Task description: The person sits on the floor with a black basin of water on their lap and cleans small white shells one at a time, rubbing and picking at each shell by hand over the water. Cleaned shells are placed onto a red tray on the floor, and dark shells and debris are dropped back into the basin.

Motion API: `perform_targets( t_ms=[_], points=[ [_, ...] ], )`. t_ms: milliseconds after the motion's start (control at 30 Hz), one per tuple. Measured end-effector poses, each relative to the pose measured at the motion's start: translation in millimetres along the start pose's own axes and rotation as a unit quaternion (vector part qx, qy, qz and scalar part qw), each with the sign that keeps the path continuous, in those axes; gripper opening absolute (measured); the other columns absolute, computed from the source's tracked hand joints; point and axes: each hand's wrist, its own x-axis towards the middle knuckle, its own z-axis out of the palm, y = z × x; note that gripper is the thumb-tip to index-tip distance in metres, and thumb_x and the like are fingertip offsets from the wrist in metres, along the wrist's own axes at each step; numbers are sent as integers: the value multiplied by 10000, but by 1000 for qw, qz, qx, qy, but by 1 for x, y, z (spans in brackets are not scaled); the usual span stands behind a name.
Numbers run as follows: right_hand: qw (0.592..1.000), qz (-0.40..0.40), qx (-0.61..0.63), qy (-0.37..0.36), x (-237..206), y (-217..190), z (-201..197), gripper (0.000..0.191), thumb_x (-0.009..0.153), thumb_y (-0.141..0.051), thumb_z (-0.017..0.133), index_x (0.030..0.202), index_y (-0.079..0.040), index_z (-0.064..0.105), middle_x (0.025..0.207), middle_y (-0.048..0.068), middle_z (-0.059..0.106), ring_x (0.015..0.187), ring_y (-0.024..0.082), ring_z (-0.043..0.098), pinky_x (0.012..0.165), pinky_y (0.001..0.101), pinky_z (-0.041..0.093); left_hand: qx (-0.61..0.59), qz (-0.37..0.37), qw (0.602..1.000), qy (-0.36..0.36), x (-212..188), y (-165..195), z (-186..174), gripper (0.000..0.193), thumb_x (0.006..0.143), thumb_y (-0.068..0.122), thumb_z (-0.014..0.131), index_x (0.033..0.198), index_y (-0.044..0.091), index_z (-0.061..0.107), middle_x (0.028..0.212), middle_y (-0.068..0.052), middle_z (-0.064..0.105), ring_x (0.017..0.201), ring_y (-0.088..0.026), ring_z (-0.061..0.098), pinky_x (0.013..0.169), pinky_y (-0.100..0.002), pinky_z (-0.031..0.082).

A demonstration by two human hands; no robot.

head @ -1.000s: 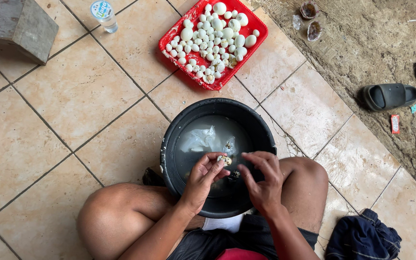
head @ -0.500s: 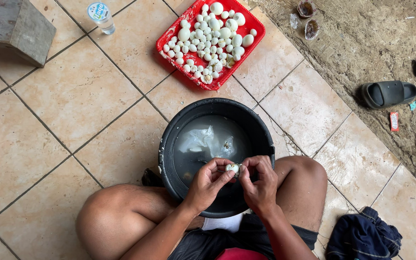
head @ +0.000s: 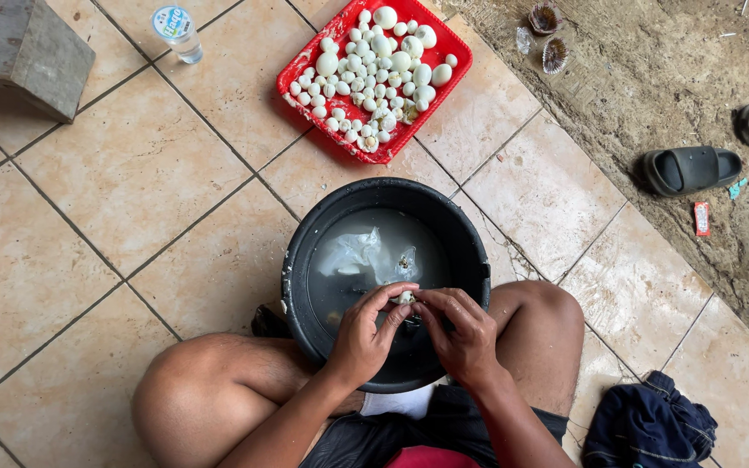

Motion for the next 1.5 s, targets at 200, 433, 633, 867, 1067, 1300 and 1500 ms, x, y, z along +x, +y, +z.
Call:
perform_targets(
  t_ms=[200,433,633,867,1067,1300,1500],
  points=[
    [998,62,-3,24,-11,12,7,91,909,2,718,987,3,671,879,107,727,735,152,723,649,271,573,1,8,1000,-16,-1,2,1,290,1017,178,625,1284,69,658,1159,-84,739,947,-182,736,841,-315,596],
    [881,312,355,35,-27,35,25,128,1063,-136,552,1078,-12,583,872,60,665,724,102,647,670,257,562,-178,-53,982,-40,-1,-18,5,303,1009,139,622,1290,29,644,1139,-69,742,1000,-136,720,908,-289,583],
    [826,340,449,21,-31,44,24,151,1069,-173,535,1092,-26,561,875,58,639,735,105,616,678,258,541,-360,-129,921,-74,3,-28,2,269,991,118,685,1237,15,648,1103,-101,730,1022,-155,698,953,-296,547],
    [827,340,438,97,-24,40,23,127,1086,-158,558,1109,-33,557,884,49,616,746,115,597,692,258,519,-350,-146,925,-14,2,-22,-8,190,925,70,722,1109,71,674,1274,-82,694,1136,-141,662,1020,-297,532],
    [957,183,221,46,-18,16,12,154,959,-47,683,1108,-18,656,1096,61,643,950,110,612,796,228,513,-339,-114,934,-13,2,-26,-9,207,906,-1,738,1089,72,674,1298,-102,676,1150,-154,645,1035,-308,530],
    [962,214,169,-5,-21,12,12,106,965,-110,731,1043,-38,746,964,56,690,850,91,663,745,221,549,-317,-111,941,-37,0,-25,-10,204,910,-4,734,1085,74,666,1279,-104,693,1168,-159,657,1031,-316,552],
    [934,327,145,6,-15,15,13,135,980,-114,694,1087,-34,708,1021,93,694,827,145,669,739,264,565,-280,-97,954,-33,6,-33,-11,214,994,81,630,1205,82,663,1237,-79,687,1111,-127,662,1008,-287,540]
  ],
)
